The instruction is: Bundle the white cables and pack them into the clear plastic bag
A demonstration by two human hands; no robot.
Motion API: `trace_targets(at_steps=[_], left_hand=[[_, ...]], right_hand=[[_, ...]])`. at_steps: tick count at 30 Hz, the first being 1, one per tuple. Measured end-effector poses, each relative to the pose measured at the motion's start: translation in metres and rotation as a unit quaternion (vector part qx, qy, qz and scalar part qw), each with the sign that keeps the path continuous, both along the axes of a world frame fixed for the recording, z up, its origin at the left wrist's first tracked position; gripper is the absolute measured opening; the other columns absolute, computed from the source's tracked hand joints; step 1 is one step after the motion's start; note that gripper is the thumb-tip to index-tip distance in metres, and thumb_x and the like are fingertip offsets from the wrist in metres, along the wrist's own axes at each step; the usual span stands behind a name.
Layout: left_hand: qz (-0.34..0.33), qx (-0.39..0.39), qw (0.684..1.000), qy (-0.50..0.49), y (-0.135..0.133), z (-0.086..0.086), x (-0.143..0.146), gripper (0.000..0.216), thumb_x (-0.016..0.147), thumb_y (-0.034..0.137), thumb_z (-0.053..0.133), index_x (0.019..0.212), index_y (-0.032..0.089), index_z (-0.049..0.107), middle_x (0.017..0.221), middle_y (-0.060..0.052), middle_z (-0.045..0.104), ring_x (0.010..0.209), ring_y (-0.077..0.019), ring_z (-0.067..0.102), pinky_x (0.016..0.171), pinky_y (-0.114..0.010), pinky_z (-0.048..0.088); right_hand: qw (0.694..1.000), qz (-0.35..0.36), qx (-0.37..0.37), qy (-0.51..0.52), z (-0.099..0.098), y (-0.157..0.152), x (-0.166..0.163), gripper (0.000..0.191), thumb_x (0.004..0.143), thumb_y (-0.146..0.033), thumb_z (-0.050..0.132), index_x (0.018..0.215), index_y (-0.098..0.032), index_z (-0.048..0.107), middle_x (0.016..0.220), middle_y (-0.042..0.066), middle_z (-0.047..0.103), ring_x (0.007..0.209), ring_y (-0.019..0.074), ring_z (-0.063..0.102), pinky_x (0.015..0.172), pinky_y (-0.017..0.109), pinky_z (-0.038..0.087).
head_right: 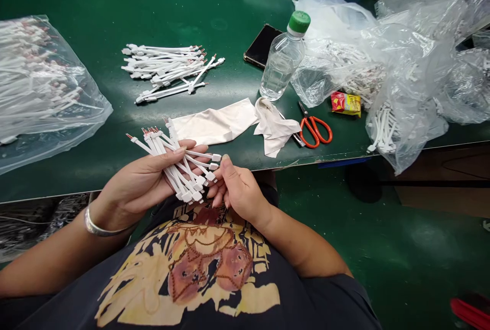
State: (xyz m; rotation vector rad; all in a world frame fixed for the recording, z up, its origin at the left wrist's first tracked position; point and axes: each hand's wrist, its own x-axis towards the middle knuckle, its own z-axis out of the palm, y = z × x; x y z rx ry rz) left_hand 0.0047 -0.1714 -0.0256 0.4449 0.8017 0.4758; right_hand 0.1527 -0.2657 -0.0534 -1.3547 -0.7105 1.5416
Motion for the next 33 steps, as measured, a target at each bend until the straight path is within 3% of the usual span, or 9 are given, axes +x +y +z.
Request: trace_targets(at_steps=[4,7,11,15,17,19,25,30,33], left_hand=[[0.003,-0.002,1.000,0.009,-0.002,0.003,0.002,0.019,0.083,0.008,0.053,0.098,0.013,0.064,0.096,-0.010,0.070,0.081,-0.0197,0.069,0.073,-0.032,0.058],[0.012,0.011,0.999,0.034,0.000,0.011,0.004,0.022,0.084,0.009,0.052,0.101,0.016,0.064,0.099,-0.008,0.071,0.085,-0.0190,0.069,0.074,-0.030,0.059],[0.033,0.007,0.995,0.094,0.011,0.022,0.009,0.023,0.087,0.010,0.049,0.100,0.023,0.064,0.107,0.000,0.070,0.097,-0.0151,0.066,0.081,-0.023,0.058],[0.018,-0.010,0.992,0.122,0.018,0.025,0.020,0.028,0.090,0.011,0.043,0.102,0.027,0.063,0.113,0.003,0.068,0.103,-0.0140,0.064,0.084,-0.021,0.057],[-0.009,-0.017,0.993,0.117,0.017,0.024,0.026,0.026,0.090,0.016,0.045,0.104,0.028,0.064,0.111,0.003,0.069,0.103,-0.0140,0.064,0.086,-0.020,0.056],[-0.029,-0.015,0.993,0.113,0.016,0.020,0.031,0.026,0.090,0.018,0.045,0.105,0.028,0.064,0.110,0.002,0.069,0.100,-0.0137,0.065,0.086,-0.020,0.055],[0.054,0.059,0.990,0.116,0.024,0.007,0.039,0.034,0.091,0.014,0.038,0.109,0.026,0.065,0.114,-0.005,0.068,0.094,-0.0182,0.068,0.075,-0.032,0.058],[0.176,0.005,0.969,0.171,0.050,0.004,0.040,0.033,0.090,0.014,0.039,0.073,0.026,0.065,0.104,0.008,0.072,0.099,-0.0107,0.066,0.087,-0.029,0.053],[0.158,-0.016,0.968,0.196,0.062,-0.005,0.032,0.033,0.089,0.016,0.040,0.072,0.030,0.065,0.102,0.013,0.071,0.104,-0.0099,0.063,0.087,-0.027,0.053]], right_hand=[[0.996,0.027,0.025,-0.076,0.002,0.000,-0.001,0.044,0.082,-0.058,0.052,0.072,-0.016,0.057,0.058,-0.002,0.057,0.043,0.0067,0.051,0.040,0.018,0.037],[0.972,0.056,0.101,-0.205,0.010,0.001,0.005,0.036,0.088,-0.047,0.047,0.071,-0.017,0.059,0.060,-0.001,0.056,0.051,0.0081,0.051,0.051,0.021,0.041],[0.863,0.074,0.230,-0.443,0.022,0.002,0.024,0.035,0.091,-0.037,0.044,0.064,-0.018,0.055,0.063,0.001,0.055,0.061,0.0104,0.048,0.061,0.023,0.037],[0.761,0.078,0.270,-0.585,0.023,0.001,0.040,0.036,0.089,-0.036,0.044,0.058,-0.019,0.050,0.060,0.001,0.055,0.059,0.0113,0.048,0.056,0.024,0.032],[0.731,0.063,0.273,-0.622,0.022,0.001,0.044,0.034,0.087,-0.033,0.046,0.056,-0.019,0.047,0.059,0.001,0.054,0.058,0.0115,0.047,0.054,0.025,0.030],[0.743,0.053,0.262,-0.614,0.023,0.002,0.047,0.032,0.083,-0.032,0.048,0.055,-0.019,0.045,0.057,0.000,0.052,0.056,0.0107,0.046,0.053,0.024,0.029],[0.862,-0.004,0.204,-0.464,0.028,0.002,0.060,0.032,0.082,-0.032,0.053,0.055,-0.017,0.046,0.051,-0.006,0.042,0.051,0.0056,0.038,0.051,0.019,0.029],[0.886,-0.063,0.188,-0.419,0.031,-0.019,0.092,0.035,0.084,-0.033,0.053,0.054,-0.016,0.046,0.053,-0.005,0.041,0.052,0.0060,0.038,0.051,0.019,0.030],[0.871,-0.202,0.151,-0.422,0.034,-0.040,0.127,0.035,0.087,-0.039,0.049,0.060,-0.017,0.050,0.054,-0.004,0.045,0.049,0.0067,0.040,0.049,0.019,0.032]])
